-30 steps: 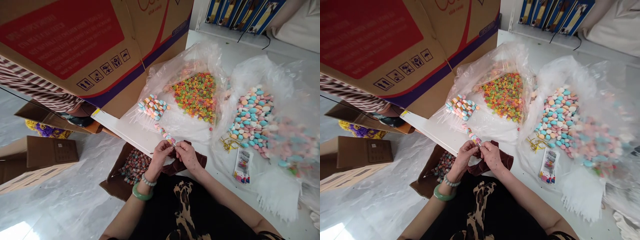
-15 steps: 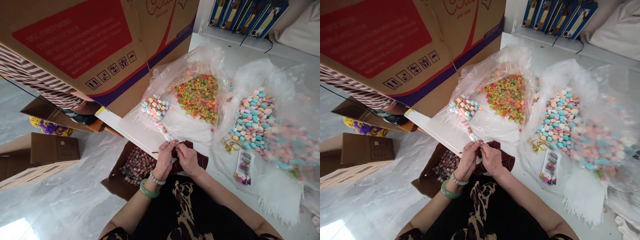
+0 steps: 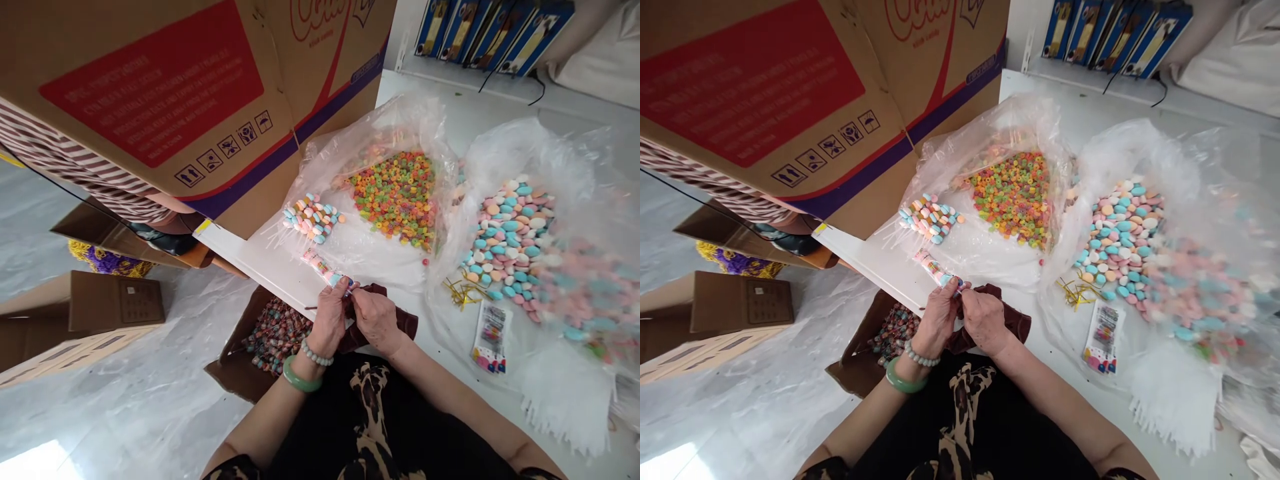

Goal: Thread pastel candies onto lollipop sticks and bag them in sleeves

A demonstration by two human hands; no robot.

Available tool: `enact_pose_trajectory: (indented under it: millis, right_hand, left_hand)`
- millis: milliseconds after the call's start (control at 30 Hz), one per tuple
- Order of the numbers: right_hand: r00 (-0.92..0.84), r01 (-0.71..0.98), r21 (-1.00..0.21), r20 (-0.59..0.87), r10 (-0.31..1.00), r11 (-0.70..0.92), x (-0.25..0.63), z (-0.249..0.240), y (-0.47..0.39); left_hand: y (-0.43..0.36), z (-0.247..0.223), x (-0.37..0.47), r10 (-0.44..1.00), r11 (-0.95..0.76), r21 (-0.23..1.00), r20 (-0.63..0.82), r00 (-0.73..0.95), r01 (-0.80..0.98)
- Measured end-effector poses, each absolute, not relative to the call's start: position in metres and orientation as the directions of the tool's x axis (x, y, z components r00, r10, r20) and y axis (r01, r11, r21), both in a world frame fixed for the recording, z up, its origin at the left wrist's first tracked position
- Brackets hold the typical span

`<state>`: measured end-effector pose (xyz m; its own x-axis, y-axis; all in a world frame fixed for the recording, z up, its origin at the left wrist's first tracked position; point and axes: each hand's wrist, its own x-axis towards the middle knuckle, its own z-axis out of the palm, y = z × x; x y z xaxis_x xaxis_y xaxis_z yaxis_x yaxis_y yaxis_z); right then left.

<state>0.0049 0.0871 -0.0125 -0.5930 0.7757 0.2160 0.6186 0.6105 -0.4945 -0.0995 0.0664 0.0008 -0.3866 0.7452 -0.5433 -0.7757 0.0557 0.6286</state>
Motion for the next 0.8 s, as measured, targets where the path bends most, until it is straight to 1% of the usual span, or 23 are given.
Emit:
enact_pose_trajectory:
  millis: [100,200,300,333,400,467,533,600,700,733,767,800]
  right_hand:
    - [-0.56,0.614,-0.579,0.159,0.813,0.536,0.007,-0.008,0.089]
    - [-0.534,0.548,-0.736,0.057,0.843,0.397,0.01,0.0,0.094]
    - [-0.438,0.468,-0.871,-0.082,0.895,0.148,0.007,0.007,0.103]
    - [-0.409,0.418,-0.907,-0.139,0.902,0.05,0.004,0.009,0.107]
    - [-0.385,0.265,-0.95,-0.259,0.886,-0.163,-0.003,0.01,0.113]
    - [-0.391,0.082,-0.931,-0.358,0.848,-0.355,-0.012,0.01,0.117]
    - [-0.408,-0.037,-0.884,-0.412,0.815,-0.466,-0.019,0.01,0.119]
    - [-0.427,-0.071,-0.867,-0.42,0.801,-0.493,-0.023,0.01,0.118]
    - [-0.448,-0.097,-0.85,-0.427,0.785,-0.518,-0.023,0.008,0.116]
    - [-0.481,-0.113,-0.813,-0.458,0.748,-0.571,-0.021,0.007,0.115]
    - [-0.539,-0.119,-0.75,-0.502,0.677,-0.651,-0.018,0.006,0.115]
    - [-0.614,-0.103,-0.663,-0.543,0.572,-0.741,-0.015,0.004,0.114]
  left_hand:
    - [0.066,-0.004,-0.097,0.787,0.06,0.647,-0.499,-0.363,-0.76]
    - [0.066,-0.001,-0.103,0.787,0.121,0.62,-0.536,-0.306,-0.775]
    - [0.067,0.003,-0.109,0.762,0.119,0.595,-0.568,-0.312,-0.795]
    - [0.067,0.005,-0.109,0.763,0.106,0.6,-0.561,-0.322,-0.793]
    - [0.067,0.006,-0.106,0.769,0.073,0.614,-0.537,-0.348,-0.786]
    - [0.066,0.007,-0.102,0.768,0.041,0.63,-0.517,-0.379,-0.775]
    - [0.066,0.007,-0.1,0.76,0.019,0.65,-0.503,-0.411,-0.76]
    - [0.066,0.009,-0.1,0.759,0.041,0.668,-0.504,-0.412,-0.743]
    - [0.064,0.013,-0.104,0.784,0.107,0.687,-0.503,-0.364,-0.719]
    - [0.064,0.015,-0.106,0.8,0.128,0.688,-0.498,-0.336,-0.714]
    - [0.062,0.017,-0.108,0.818,0.144,0.686,-0.488,-0.304,-0.713]
    - [0.061,0.019,-0.11,0.838,0.156,0.683,-0.474,-0.27,-0.714]
